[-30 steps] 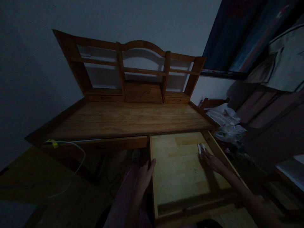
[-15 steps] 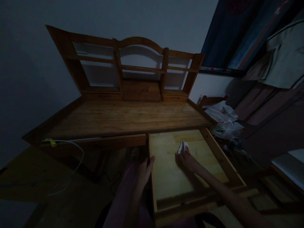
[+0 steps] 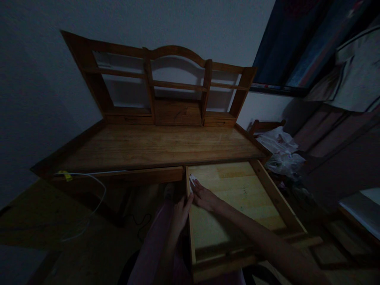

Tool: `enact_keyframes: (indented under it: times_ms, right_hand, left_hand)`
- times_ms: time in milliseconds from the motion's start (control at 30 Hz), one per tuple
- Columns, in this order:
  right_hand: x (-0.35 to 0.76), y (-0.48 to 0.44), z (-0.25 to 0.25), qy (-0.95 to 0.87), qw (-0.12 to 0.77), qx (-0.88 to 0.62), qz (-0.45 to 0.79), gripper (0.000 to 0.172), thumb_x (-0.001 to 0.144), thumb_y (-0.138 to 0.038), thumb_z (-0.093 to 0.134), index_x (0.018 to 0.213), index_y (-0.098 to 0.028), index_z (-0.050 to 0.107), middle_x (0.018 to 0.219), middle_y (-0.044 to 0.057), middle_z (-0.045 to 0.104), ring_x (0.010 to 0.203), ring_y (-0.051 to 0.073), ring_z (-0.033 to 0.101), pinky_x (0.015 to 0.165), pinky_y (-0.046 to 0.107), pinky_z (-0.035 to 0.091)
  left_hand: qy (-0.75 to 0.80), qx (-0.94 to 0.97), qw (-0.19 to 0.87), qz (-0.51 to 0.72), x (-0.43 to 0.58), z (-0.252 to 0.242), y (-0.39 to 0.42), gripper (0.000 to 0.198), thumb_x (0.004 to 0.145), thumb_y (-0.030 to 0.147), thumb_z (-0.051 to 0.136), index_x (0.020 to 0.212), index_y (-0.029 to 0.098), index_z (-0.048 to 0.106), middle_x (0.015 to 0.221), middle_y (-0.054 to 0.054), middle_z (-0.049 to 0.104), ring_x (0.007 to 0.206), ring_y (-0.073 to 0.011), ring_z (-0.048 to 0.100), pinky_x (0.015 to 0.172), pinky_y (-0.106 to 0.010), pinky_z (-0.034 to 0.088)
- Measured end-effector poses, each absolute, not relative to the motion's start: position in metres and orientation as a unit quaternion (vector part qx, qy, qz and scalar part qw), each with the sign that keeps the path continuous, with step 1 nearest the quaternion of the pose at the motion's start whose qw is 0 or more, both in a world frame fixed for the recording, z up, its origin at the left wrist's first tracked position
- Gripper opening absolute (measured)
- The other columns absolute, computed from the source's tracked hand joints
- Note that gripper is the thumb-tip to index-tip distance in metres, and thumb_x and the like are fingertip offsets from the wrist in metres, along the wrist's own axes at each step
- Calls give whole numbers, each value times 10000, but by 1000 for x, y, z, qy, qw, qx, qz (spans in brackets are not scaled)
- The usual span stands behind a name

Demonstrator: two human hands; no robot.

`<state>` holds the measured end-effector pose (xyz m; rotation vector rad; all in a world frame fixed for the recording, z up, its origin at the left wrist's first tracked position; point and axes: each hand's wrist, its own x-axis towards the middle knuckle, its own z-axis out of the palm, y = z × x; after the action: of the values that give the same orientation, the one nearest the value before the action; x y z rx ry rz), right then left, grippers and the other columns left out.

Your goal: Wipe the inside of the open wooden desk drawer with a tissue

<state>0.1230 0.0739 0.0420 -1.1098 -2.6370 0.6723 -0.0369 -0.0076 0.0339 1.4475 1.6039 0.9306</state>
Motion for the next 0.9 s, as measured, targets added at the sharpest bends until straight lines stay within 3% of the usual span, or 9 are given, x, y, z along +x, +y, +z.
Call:
enact_keyframes:
  times_ms: [267,500,900]
  right_hand:
    - [133,86,48,-910,84,-323,244,555,1003,-243,324,1537,-95,301,1617,99,117,1499,223,105,1238,418,201]
    - [137,81,50,-926,97,-306,196,594,975,-223,376,1540,-71,278,1608,124,131,1492,205,147,1225,364,230]
    - [144,80,50,-940,104,-282,164,644,952,-246,429,1555,-103,253,1611,111,149,1482,195,206,1198,339,284]
  left_hand:
    - [641,548,397,362,-31,39,-6,465,910,490,458,1176,191,696,1189,-130,718,1247,-295,584,1039,-364,437]
    - [648,536,394,370,-29,29,-3,462,912,499,464,1124,181,724,1149,-161,727,1205,-336,609,1004,-401,467]
    - [649,540,391,366,-28,34,-3,466,910,480,466,1179,183,704,1152,-131,734,1204,-307,612,1021,-358,462]
